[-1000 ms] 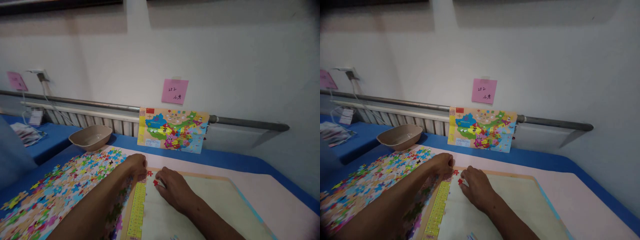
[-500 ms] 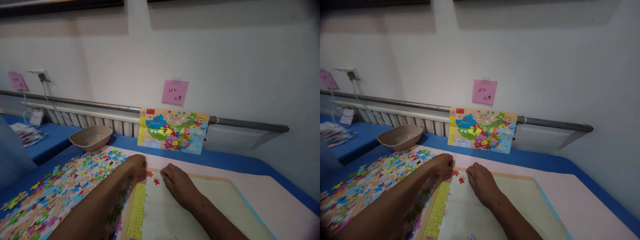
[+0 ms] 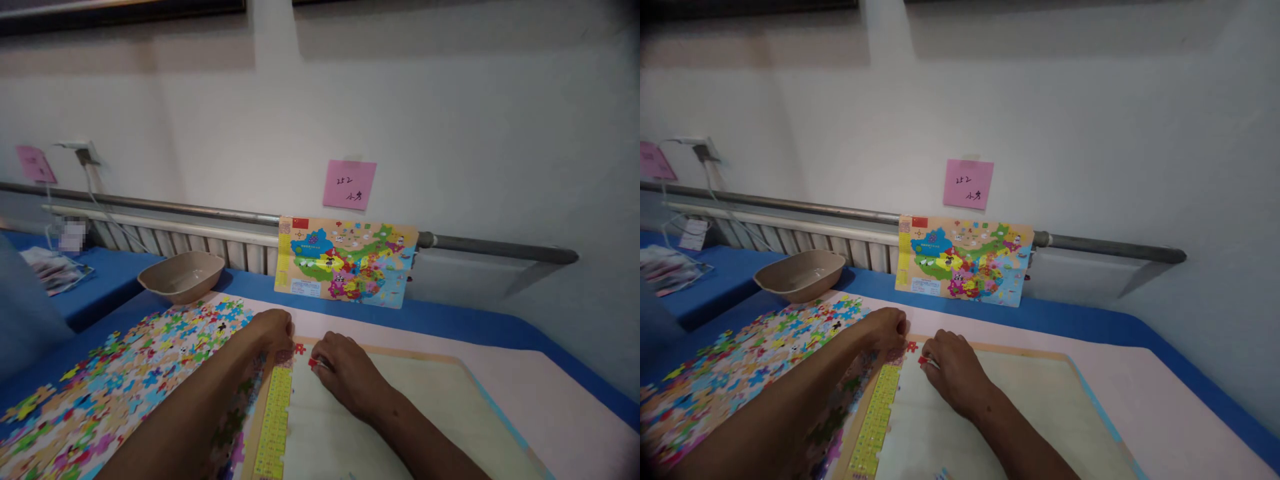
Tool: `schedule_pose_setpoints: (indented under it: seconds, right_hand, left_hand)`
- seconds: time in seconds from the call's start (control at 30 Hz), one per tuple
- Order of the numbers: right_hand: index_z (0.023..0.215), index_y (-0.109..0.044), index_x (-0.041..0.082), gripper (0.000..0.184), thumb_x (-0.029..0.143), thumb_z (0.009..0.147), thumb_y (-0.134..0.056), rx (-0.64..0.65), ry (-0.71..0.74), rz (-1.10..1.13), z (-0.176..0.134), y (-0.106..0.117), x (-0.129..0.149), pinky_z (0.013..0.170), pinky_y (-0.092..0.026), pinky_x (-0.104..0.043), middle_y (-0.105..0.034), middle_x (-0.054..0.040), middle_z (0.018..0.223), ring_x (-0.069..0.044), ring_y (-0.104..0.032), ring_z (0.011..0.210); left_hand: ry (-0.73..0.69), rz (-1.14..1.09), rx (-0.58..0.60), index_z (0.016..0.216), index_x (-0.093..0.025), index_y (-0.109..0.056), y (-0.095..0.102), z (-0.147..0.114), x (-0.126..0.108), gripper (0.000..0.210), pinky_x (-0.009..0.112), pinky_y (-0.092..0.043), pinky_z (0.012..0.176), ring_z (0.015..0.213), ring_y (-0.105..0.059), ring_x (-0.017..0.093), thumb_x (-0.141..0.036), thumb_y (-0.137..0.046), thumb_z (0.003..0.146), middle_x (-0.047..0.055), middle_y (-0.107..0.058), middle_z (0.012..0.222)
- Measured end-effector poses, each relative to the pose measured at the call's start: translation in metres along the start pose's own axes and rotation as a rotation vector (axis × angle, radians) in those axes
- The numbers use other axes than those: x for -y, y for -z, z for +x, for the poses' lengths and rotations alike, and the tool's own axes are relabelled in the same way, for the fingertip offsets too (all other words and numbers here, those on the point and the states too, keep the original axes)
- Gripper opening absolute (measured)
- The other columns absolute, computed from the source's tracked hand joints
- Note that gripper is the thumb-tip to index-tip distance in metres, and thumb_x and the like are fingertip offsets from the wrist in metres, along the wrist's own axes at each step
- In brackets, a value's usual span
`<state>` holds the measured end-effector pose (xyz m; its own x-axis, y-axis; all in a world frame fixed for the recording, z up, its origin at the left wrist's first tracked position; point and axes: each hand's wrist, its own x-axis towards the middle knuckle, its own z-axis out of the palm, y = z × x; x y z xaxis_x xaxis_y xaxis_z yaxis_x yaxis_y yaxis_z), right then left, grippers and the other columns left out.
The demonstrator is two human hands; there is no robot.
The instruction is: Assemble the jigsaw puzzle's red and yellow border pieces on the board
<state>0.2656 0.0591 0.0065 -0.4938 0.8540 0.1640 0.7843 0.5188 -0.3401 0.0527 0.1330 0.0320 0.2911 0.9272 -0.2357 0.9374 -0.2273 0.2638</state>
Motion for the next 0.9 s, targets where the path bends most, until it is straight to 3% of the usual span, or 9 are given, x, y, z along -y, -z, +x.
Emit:
schedule_pose_setpoints:
  seconds: [0.13, 0.27, 0.37, 0.53, 0.77, 0.9]
  right_hand:
    - [0.096, -0.065, 0.023, 0.011, 0.016, 0.091, -0.058, -0.053, 0.06, 0.088, -0.004, 0.012, -0.008, 0.082, -0.036, -0.031, -0.064, -0.002, 0.099, -0.019, -0.055, 0.093]
    - [0.093, -0.062, 0.021, 0.018, 0.02, 0.098, -0.045, -0.152, -0.123, 0.121, -0.004, 0.028, -0.024, 0.074, -0.036, -0.03, -0.065, -0.0035, 0.093, -0.019, -0.056, 0.085]
    - [0.083, -0.06, 0.021, 0.018, 0.017, 0.093, -0.047, -0.07, -0.144, 0.115, -0.004, 0.035, -0.037, 0.069, -0.034, -0.029, -0.065, -0.0021, 0.086, -0.018, -0.055, 0.078]
    - [0.082, -0.064, 0.021, 0.017, 0.008, 0.079, -0.054, 0.08, -0.085, 0.158, -0.006, 0.035, -0.047, 0.065, -0.036, -0.026, -0.068, 0.0008, 0.086, -0.015, -0.056, 0.074]
    - [0.095, -0.067, 0.021, 0.021, 0.011, 0.092, -0.048, 0.006, 0.009, 0.181, -0.006, 0.032, -0.02, 0.081, -0.042, -0.03, -0.066, -0.0042, 0.101, -0.018, -0.058, 0.092]
    - [0.09, -0.066, 0.021, 0.017, 0.009, 0.091, -0.054, 0.068, 0.14, 0.081, -0.004, 0.02, -0.001, 0.082, -0.042, -0.031, -0.064, -0.0041, 0.097, -0.02, -0.056, 0.093]
  left_hand:
    - [0.009, 0.002, 0.005, 0.081, -0.024, -0.072, 0.0, 0.001, 0.0, 0.021, 0.032, -0.041, 0.06, 0.082, -0.07, 0.026, -0.03, -0.071, 0.061, 0.005, -0.077, 0.086]
    - [0.002, 0.009, 0.014, 0.082, -0.024, -0.071, 0.001, 0.001, -0.001, 0.021, 0.033, -0.04, 0.06, 0.082, -0.069, 0.026, -0.029, -0.069, 0.062, 0.004, -0.077, 0.087]
    - [-0.001, 0.011, 0.02, 0.082, -0.024, -0.071, 0.002, 0.0, -0.001, 0.02, 0.032, -0.039, 0.059, 0.08, -0.068, 0.025, -0.03, -0.07, 0.062, 0.004, -0.076, 0.086]
    - [-0.003, 0.016, 0.038, 0.082, -0.023, -0.071, 0.003, 0.001, -0.001, 0.019, 0.032, -0.038, 0.058, 0.078, -0.068, 0.024, -0.032, -0.07, 0.065, 0.004, -0.076, 0.083]
    - [-0.01, 0.022, 0.025, 0.081, -0.023, -0.071, 0.005, -0.001, -0.002, 0.018, 0.033, -0.04, 0.06, 0.08, -0.068, 0.026, -0.031, -0.07, 0.065, 0.005, -0.076, 0.085]
    - [-0.011, 0.019, 0.013, 0.08, -0.023, -0.071, 0.003, -0.001, -0.001, 0.018, 0.033, -0.041, 0.061, 0.08, -0.068, 0.026, -0.029, -0.07, 0.064, 0.005, -0.076, 0.085]
